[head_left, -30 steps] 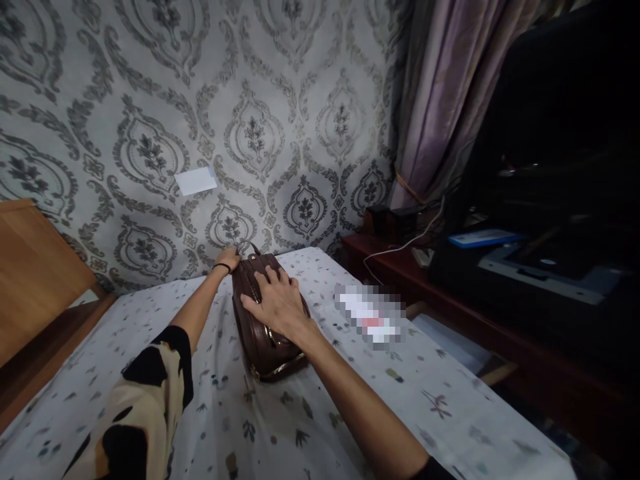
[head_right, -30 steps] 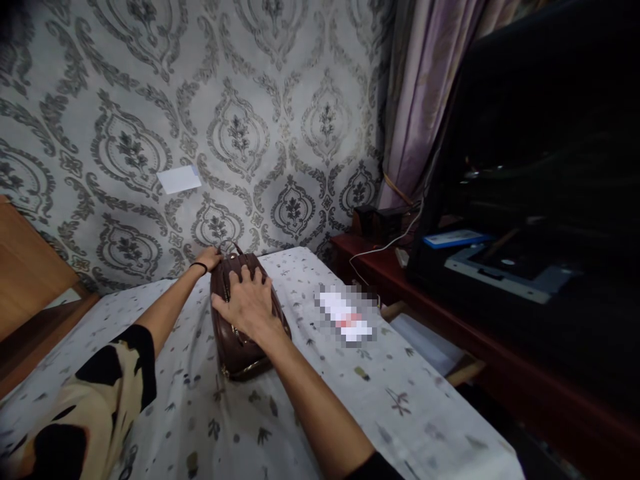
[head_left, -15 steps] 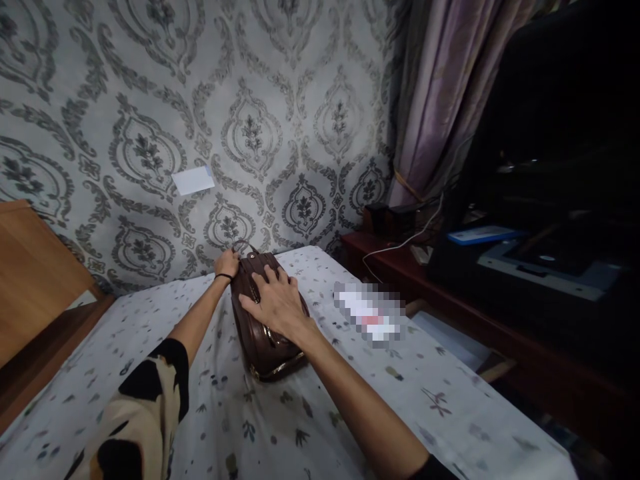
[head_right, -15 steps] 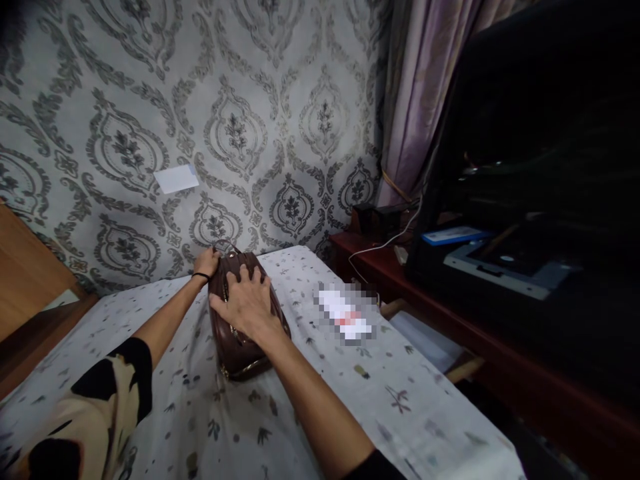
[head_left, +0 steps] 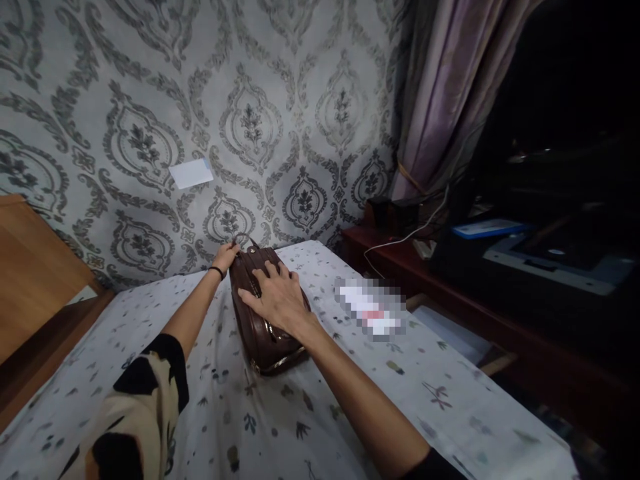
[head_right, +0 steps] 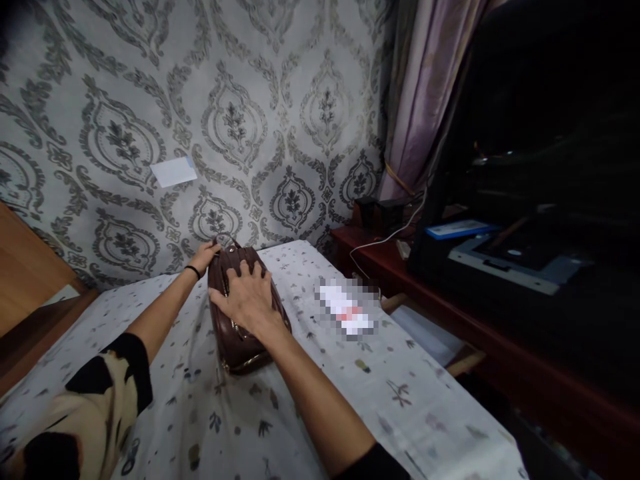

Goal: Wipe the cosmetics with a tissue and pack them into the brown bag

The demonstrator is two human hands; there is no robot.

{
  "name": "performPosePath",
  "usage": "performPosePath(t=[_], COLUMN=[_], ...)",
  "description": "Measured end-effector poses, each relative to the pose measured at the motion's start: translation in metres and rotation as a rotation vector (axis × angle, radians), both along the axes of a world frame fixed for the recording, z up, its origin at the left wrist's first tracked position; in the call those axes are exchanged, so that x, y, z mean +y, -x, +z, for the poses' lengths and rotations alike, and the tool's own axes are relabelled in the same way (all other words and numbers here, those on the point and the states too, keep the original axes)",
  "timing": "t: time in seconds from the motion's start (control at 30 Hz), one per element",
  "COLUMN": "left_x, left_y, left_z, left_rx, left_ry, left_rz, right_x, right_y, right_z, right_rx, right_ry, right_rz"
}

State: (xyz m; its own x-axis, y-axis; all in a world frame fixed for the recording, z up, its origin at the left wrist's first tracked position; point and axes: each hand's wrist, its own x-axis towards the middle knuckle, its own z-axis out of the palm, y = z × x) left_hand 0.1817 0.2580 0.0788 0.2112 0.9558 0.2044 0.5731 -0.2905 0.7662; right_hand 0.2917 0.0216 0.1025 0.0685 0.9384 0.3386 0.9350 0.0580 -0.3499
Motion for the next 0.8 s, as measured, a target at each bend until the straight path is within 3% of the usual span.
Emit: performPosePath(t=[0.17, 0.4, 0.6, 0.8], left_x=[0.005, 0.011, 0.019, 0.023], left_y=[-0.007, -0.028, -0.041, -0.042], left_z=[0.015, 0.029, 0.027, 0.022], left_rx=[-0.065, 0.001, 0.089, 0.07], left_ry=[0.141, 0.252, 0.282, 0.215], left_rz=[-0.034, -0.088, -0.096, -0.092], right_x=[-0.002, -0.001, 0.001, -0.001], right_y=[-0.001, -0.004, -0.006, -0.005], right_z=[0.002, -0.001, -0.003, 0.0], right_rx=[0.004, -0.002, 0.005, 0.02], right_ry=[-0.02, -0.035, -0.056, -0.02], right_rz=[0.013, 0.029, 0.04, 0.039])
